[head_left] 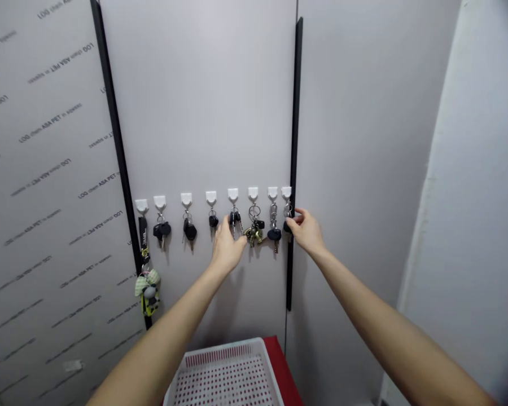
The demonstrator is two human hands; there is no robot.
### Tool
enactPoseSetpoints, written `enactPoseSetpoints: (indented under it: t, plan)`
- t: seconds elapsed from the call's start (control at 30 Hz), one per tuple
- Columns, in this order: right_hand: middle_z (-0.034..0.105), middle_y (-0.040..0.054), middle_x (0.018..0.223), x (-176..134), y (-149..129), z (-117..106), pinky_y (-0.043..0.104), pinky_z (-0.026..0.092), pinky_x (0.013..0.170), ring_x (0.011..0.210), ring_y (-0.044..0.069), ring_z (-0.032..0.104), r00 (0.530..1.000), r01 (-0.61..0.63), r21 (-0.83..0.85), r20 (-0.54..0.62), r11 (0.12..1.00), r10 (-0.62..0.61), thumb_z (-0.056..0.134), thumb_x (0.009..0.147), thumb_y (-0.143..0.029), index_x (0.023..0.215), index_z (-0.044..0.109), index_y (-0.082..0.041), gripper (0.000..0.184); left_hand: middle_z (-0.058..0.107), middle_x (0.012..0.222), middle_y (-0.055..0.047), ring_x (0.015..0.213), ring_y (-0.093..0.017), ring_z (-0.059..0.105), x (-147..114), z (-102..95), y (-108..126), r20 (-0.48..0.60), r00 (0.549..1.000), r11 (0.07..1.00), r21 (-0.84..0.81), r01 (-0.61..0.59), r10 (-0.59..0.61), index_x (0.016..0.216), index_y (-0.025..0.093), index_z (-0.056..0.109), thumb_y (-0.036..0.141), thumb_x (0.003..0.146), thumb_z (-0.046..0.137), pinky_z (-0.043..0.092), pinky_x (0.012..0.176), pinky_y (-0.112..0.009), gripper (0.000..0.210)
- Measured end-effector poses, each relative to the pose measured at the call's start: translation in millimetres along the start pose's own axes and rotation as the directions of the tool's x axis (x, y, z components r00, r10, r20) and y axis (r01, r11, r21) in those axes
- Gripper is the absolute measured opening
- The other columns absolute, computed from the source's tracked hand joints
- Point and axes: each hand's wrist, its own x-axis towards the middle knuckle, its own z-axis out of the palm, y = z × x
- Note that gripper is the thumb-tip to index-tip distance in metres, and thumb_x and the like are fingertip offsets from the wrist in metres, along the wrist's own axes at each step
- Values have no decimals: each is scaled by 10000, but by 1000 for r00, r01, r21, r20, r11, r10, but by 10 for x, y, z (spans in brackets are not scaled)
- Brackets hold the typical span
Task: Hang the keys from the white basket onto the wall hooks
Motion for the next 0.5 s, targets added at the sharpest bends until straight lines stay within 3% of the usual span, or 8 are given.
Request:
enactPoseSetpoints:
  t: [0.1, 0.23, 0.37, 0.5]
  plan:
    - [566, 17, 657, 17, -16, 11, 254, 359, 559, 614, 141, 504, 1000, -23, -88, 7, 996, 24, 438, 619, -321, 942, 443, -173, 356, 462, 1054, -127, 961, -197, 428, 158, 145, 102, -39, 993, 993, -42, 107, -109, 1116, 129, 285, 255, 583, 514, 322, 797, -313, 593]
    - [574, 7, 685, -25, -26, 24, 246, 337, 522, 620, 150, 503, 1000, 0, -166, 23, 986, 4, 452, 604, -328, 897, 457, -222, 311, 569, 819, -86, 740, -171, 528, 356, 234, 135, -61, 973, 968, -128, 214, -223, 920, 133, 452, 291, 572, 517, 389, 652, -284, 387]
    - [560, 12, 619, 72, -33, -8, 241, 337, 521, 582, 139, 491, 998, -17, -119, 51, 993, 23, 415, 614, -286, 716, 517, -196, 170, 541, 579, -5, 488, -96, 495, 477, 163, 196, 8, 977, 915, -350, 202, -213, 712, 134, 508, 280, 548, 513, 382, 494, -217, 220]
    - [544, 18, 621, 295, -180, -105, 233, 351, 539, 571, 119, 476, 993, 23, 60, -114, 998, -16, 359, 632, -264, 659, 498, -164, 173, 462, 461, 43, 377, -58, 411, 584, 14, 357, -23, 988, 874, -469, 125, -154, 610, 133, 491, 271, 536, 498, 342, 414, -189, 157]
